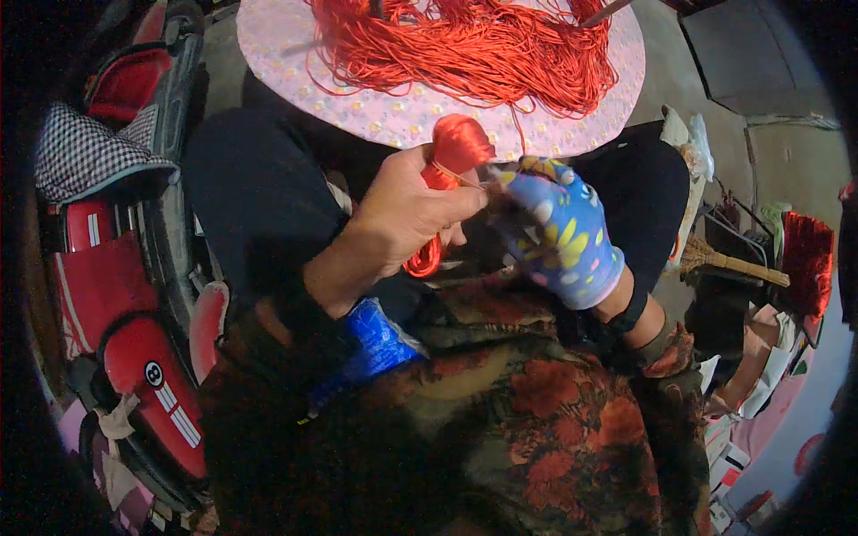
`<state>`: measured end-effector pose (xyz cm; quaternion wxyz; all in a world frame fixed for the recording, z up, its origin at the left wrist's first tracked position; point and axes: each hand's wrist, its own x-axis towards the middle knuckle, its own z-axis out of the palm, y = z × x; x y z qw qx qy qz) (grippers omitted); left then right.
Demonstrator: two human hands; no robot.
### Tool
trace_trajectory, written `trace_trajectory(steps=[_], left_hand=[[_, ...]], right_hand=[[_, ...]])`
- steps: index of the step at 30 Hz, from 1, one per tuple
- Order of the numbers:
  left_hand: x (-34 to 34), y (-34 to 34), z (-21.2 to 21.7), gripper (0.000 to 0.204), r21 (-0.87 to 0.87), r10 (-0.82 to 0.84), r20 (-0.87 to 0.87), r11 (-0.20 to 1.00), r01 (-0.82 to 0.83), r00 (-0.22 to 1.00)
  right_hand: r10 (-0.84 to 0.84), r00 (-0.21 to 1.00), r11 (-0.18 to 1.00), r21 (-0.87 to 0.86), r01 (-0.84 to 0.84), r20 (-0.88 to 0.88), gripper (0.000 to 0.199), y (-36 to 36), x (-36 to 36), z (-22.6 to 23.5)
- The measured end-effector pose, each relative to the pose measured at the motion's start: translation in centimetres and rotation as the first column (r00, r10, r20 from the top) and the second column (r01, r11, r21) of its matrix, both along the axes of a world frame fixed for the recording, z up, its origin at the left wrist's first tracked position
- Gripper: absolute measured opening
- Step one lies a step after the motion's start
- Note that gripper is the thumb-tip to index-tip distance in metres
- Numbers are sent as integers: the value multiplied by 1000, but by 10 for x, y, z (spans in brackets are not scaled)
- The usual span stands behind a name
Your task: The person winds red thread around a blue package held in their lap, then uses scissors to cut the thread.
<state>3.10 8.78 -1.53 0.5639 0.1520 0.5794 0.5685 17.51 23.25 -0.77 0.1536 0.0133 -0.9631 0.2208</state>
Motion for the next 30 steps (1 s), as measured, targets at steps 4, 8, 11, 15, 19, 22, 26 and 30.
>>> trace_trajectory(steps=[4,8,11,15,19,22,26,30], left_hand=[[-6,-4,1,17,147,30,176,987,-56,984],[-3,-2,-2,18,119,39,269,990,-73,962],[-3,-2,-4,21,125,15,307,991,-56,952],[0,-2,2,19,158,40,364,982,-104,930],[4,2,9,19,150,45,352,983,-104,935],[4,1,9,22,163,32,209,984,-67,977],[5,0,8,28,190,-171,-509,934,304,843],[3,-1,-1,33,39,-231,-865,855,517,446]], right_hand=[[2,948,875,-460,153,319,27,17,7,-14],[206,949,431,-893,131,238,15,27,2,-9],[185,971,402,-913,67,153,12,27,-6,0],[48,988,181,-974,137,148,13,18,-11,6],[-81,992,-137,-987,90,101,14,9,-11,-5],[-48,965,-72,-964,256,260,20,19,-14,-6],[-22,945,384,-870,309,326,15,46,-20,-18],[13,970,873,-475,107,243,11,39,-20,15]])
